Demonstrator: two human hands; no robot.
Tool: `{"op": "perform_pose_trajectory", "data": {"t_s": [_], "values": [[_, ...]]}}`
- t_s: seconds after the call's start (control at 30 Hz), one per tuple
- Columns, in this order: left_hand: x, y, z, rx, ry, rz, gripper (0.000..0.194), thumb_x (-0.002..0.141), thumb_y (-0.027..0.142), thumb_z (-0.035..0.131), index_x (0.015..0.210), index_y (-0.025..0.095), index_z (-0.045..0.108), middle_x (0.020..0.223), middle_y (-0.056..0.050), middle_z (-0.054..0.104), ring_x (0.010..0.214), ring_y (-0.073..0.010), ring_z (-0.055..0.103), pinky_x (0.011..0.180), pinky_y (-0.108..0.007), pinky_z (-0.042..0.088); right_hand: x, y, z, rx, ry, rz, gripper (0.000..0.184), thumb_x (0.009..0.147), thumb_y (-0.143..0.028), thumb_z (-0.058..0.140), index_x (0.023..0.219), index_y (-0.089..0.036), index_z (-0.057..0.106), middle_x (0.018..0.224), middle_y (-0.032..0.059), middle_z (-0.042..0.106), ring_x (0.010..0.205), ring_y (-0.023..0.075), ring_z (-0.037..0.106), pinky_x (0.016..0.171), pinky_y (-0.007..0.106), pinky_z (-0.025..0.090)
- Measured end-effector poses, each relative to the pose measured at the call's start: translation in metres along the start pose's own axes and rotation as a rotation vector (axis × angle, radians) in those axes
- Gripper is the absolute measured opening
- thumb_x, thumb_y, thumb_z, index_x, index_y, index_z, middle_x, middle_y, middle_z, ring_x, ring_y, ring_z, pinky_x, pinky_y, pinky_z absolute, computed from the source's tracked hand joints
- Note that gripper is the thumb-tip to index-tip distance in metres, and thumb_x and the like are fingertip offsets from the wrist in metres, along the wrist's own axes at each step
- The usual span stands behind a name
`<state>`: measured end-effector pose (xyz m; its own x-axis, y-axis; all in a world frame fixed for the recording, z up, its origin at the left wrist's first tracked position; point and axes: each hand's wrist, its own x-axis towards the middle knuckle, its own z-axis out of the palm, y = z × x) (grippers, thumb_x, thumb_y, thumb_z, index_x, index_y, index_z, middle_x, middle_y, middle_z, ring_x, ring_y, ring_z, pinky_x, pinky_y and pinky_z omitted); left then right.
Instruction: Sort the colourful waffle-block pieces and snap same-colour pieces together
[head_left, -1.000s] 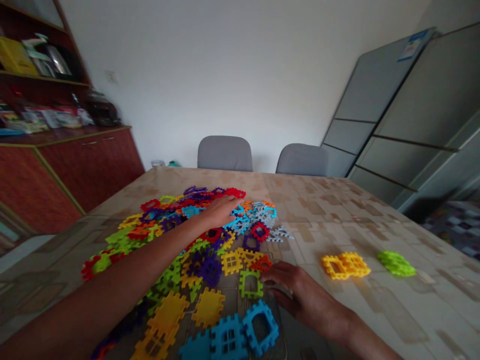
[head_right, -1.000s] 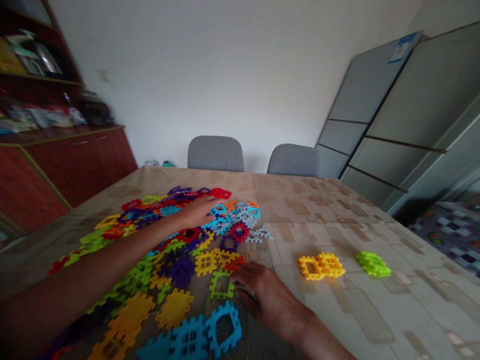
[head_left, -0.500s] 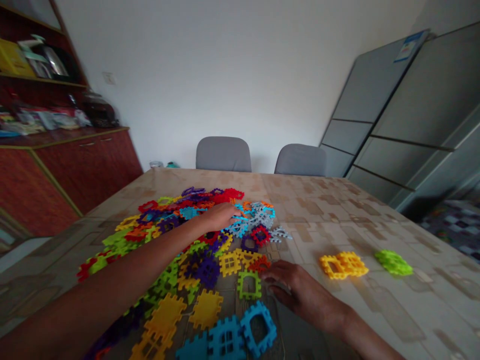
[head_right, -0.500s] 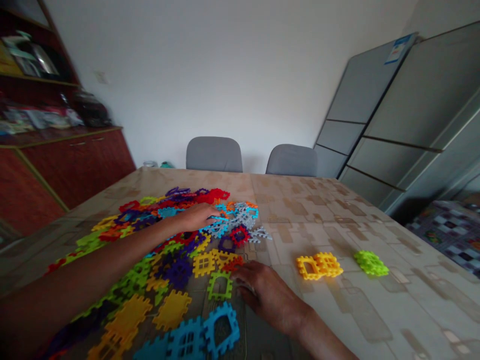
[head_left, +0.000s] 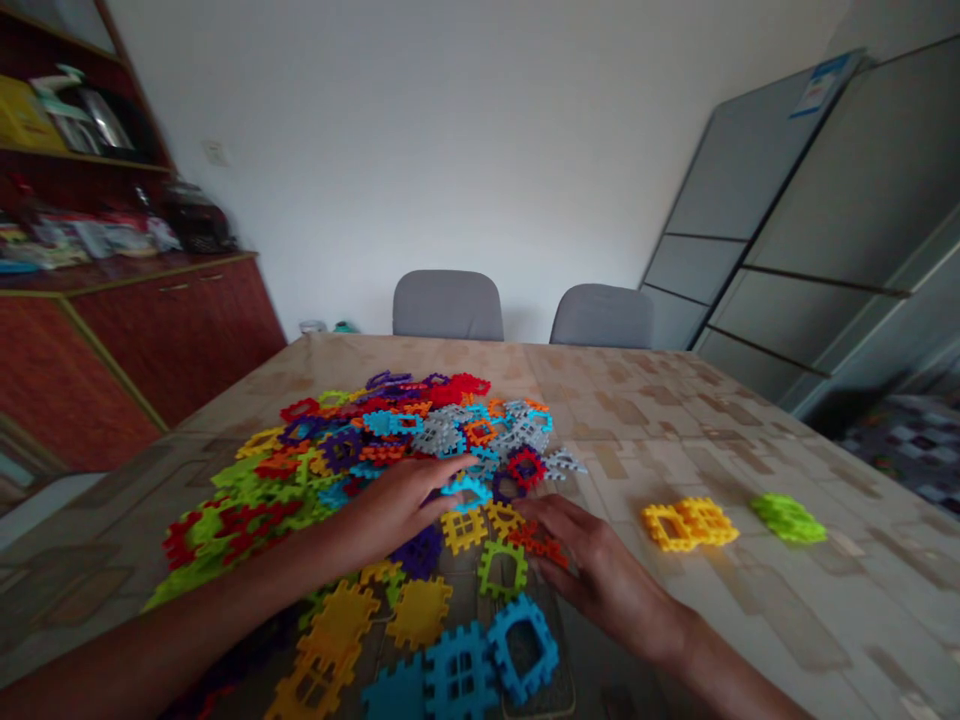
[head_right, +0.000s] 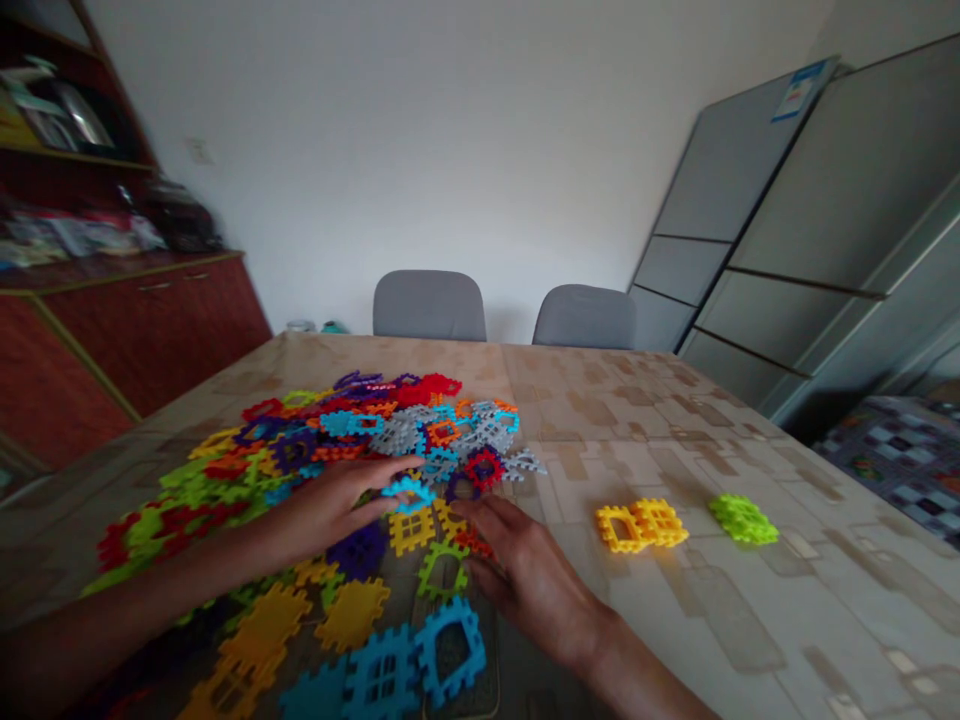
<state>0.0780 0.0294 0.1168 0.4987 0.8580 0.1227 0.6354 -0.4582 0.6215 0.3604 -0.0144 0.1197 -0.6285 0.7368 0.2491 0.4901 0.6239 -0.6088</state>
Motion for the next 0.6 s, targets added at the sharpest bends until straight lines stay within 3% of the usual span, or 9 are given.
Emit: {"op": "perform_pose_trajectory", "data": {"t_s": [0.1,0.2,0.33,0.47,0.6], "values": [[-0.007,0.021,0.012,-0.175,-0.063,-0.063,0.061,0.091,0.034,0.057,0.150,0.023,0.043,0.099,-0.004,0.077,0.081,-0.0224,0.070,0.068,-0.027,0.051,-0.002,-0.010,0.002,-0.078,0.008,-0.063,0.063,0.094,-0.018,0.063,0.151,-0.023,0.038,0.149,0.0136,0.049,0.139,0.0260,0.046,0.114,0.046,0.042],[-0.012,0.036,0.024,-0.325,-0.133,-0.099,0.070,0.087,0.034,0.059,0.152,0.017,0.040,0.078,0.000,0.072,0.064,-0.0182,0.064,0.055,-0.022,0.042,-0.005,-0.019,0.004,-0.147,-0.038,-0.081,0.073,0.087,-0.023,0.074,0.151,-0.021,0.038,0.148,0.0142,0.049,0.138,0.0287,0.045,0.114,0.045,0.042],[-0.019,0.043,0.036,-0.589,-0.211,-0.157,0.079,0.082,0.036,0.063,0.153,0.016,0.036,0.072,0.003,0.064,0.061,-0.0157,0.056,0.056,-0.023,0.038,-0.006,-0.029,0.003,-0.180,-0.118,-0.029,0.071,0.081,-0.022,0.081,0.144,-0.020,0.049,0.137,0.0121,0.058,0.128,0.0281,0.053,0.111,0.042,0.045],[-0.027,0.048,0.042,-0.705,-0.266,-0.213,0.079,0.080,0.034,0.066,0.151,0.017,0.038,0.076,0.003,0.062,0.062,-0.0140,0.054,0.055,-0.021,0.035,-0.008,-0.034,0.001,-0.160,-0.152,-0.018,0.072,0.080,-0.024,0.082,0.144,-0.022,0.049,0.131,0.0097,0.061,0.122,0.0270,0.056,0.107,0.040,0.046],[-0.031,0.054,0.045,-0.819,-0.278,-0.201,0.078,0.083,0.033,0.067,0.152,0.017,0.035,0.083,0.001,0.066,0.069,-0.0163,0.061,0.060,-0.023,0.042,-0.009,-0.036,-0.003,-0.192,-0.195,-0.070,0.077,0.079,-0.031,0.084,0.147,-0.027,0.046,0.131,0.0076,0.061,0.119,0.0286,0.056,0.103,0.043,0.045]]}}
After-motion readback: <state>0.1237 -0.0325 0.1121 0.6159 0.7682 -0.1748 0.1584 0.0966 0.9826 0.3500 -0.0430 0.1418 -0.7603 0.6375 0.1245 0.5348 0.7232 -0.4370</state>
